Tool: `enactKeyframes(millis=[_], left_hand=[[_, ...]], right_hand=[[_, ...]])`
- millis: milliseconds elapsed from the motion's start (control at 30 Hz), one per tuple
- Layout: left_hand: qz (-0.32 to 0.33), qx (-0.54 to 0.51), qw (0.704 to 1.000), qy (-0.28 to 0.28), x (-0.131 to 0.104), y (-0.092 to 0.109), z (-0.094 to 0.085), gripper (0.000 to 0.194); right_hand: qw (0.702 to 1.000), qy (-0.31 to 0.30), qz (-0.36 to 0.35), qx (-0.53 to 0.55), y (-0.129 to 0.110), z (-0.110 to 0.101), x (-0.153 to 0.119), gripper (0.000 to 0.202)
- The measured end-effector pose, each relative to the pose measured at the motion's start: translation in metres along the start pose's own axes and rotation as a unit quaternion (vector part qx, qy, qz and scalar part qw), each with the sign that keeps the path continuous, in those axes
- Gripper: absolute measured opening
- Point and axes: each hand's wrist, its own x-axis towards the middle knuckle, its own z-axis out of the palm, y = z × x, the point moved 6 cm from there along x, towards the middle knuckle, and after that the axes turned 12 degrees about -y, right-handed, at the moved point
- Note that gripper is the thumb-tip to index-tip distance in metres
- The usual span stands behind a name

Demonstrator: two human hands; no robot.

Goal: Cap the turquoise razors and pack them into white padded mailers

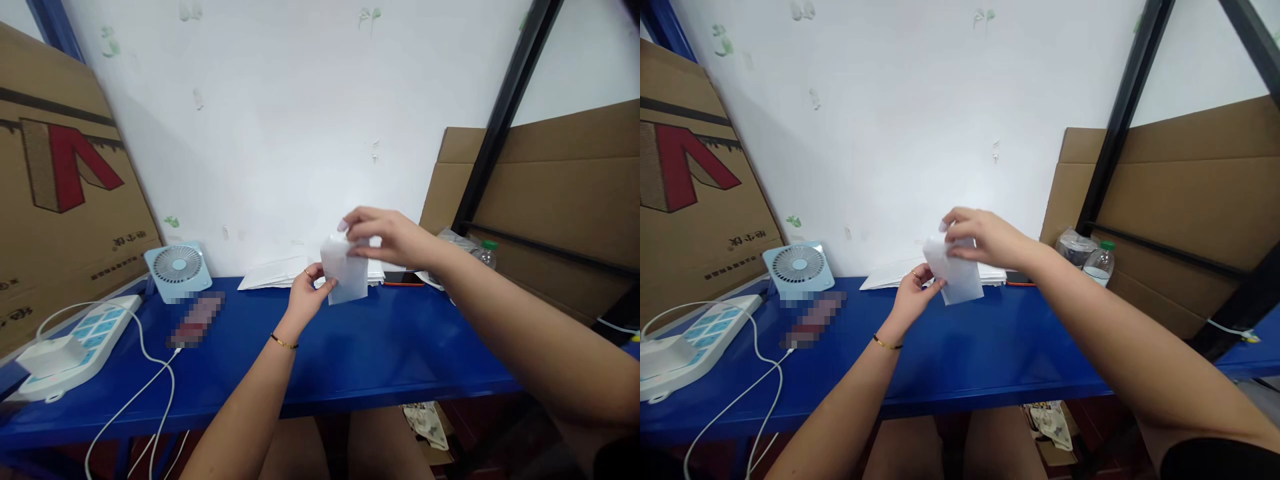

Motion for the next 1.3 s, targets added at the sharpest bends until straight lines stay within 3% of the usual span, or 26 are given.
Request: enactKeyframes(millis=[67, 133, 233, 333, 467, 567, 667, 800, 933, 1033, 1100, 1167, 1200, 1233, 1300], left_hand=[[0.003, 0.106, 0.994, 0.015, -0.022, -0.001, 0.003, 0.02], [-0.01, 0.19, 0.981, -0.028, -0.051, -0.007, 0.015, 0.016], [-0.047, 0.279, 0.949, -0.14, -0.102, -0.018, 0.038, 0.025], [-0.062, 0.33, 0.928, -0.162, -0.145, -0.02, 0.048, 0.05], [0.036, 0.392, 0.9, -0.187, -0.182, -0.006, 0.058, 0.064], [0.119, 0.424, 0.875, -0.201, -0.195, 0.004, 0.067, 0.056], [0.136, 0.438, 0.862, -0.214, -0.192, 0.007, 0.074, 0.041], [0.103, 0.444, 0.87, -0.191, -0.173, 0.007, 0.076, 0.025], [0.058, 0.437, 0.892, -0.102, -0.154, 0.009, 0.068, 0.016], [0.022, 0.388, 0.921, 0.009, -0.149, 0.014, 0.06, 0.018], [-0.004, 0.29, 0.956, 0.036, -0.145, 0.012, 0.062, 0.018], [-0.059, 0.121, 0.99, -0.045, -0.136, 0.001, 0.076, 0.024], [-0.103, 0.012, 0.99, -0.098, -0.13, -0.007, 0.084, 0.031], [-0.151, -0.105, 0.974, -0.135, -0.125, -0.014, 0.091, 0.042], [-0.216, -0.319, 0.915, -0.121, -0.114, -0.026, 0.088, 0.056]], right_hand=[[0.999, -0.038, -0.014, -0.017, -0.03, 0.024, -0.025, 0.023], [0.998, -0.059, -0.001, -0.025, -0.057, 0.059, -0.053, 0.023], [0.996, -0.084, 0.011, 0.021, -0.088, 0.12, -0.092, 0.022], [0.986, -0.115, 0.036, 0.112, -0.101, 0.17, -0.116, 0.014], [0.961, -0.073, 0.119, 0.239, -0.095, 0.197, -0.131, 0.013], [0.927, -0.015, 0.19, 0.322, -0.085, 0.207, -0.14, 0.016], [0.915, 0.01, 0.223, 0.338, -0.08, 0.216, -0.145, 0.018], [0.966, 0.048, 0.18, 0.178, -0.087, 0.206, -0.144, 0.017], [0.986, 0.081, 0.143, -0.028, -0.09, 0.183, -0.135, 0.022], [0.985, 0.062, 0.154, -0.048, -0.071, 0.158, -0.117, 0.023], [0.982, 0.056, 0.18, -0.003, -0.053, 0.133, -0.1, 0.025], [0.974, 0.074, 0.197, 0.082, -0.036, 0.103, -0.082, 0.024], [0.964, 0.098, 0.212, 0.124, -0.028, 0.089, -0.073, 0.023], [0.951, 0.13, 0.223, 0.168, -0.02, 0.076, -0.065, 0.024], [0.913, 0.178, 0.232, 0.284, -0.005, 0.066, -0.051, 0.025]])
